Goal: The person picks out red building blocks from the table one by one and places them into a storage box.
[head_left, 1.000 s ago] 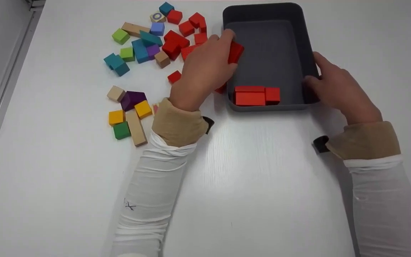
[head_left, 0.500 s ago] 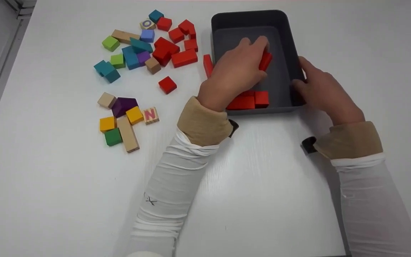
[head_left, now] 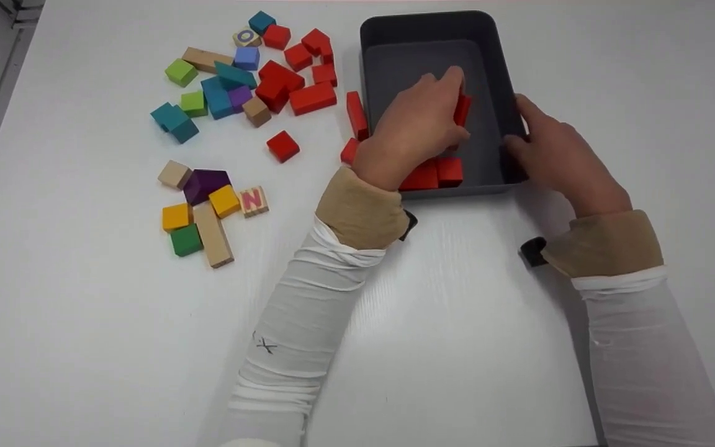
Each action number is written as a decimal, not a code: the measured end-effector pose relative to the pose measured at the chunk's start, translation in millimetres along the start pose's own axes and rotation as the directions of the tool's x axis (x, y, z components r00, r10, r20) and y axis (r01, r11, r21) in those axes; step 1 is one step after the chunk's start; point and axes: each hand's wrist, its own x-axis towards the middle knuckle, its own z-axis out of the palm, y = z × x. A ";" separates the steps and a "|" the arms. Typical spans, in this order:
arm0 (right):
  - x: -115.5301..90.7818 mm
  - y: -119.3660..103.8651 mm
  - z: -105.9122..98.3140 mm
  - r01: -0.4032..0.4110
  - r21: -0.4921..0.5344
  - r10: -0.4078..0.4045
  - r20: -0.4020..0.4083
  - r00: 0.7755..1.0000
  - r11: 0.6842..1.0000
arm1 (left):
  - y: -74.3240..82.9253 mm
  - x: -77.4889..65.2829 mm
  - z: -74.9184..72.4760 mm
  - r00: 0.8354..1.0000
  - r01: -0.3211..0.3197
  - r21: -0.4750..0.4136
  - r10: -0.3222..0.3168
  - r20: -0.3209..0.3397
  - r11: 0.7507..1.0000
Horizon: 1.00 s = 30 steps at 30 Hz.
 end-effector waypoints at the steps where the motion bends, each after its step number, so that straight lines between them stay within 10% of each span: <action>1: -0.4 -0.1 -0.1 0.002 0.002 -0.002 -0.003 1.000 1.000 | -0.2 0.7 1.2 1.000 -0.003 0.003 0.003 0.001 1.000; 30: -1.1 2.4 1.0 0.025 0.007 -0.025 -0.028 0.999 1.000 | -7.3 10.6 15.0 0.985 0.130 0.214 -0.151 0.082 0.968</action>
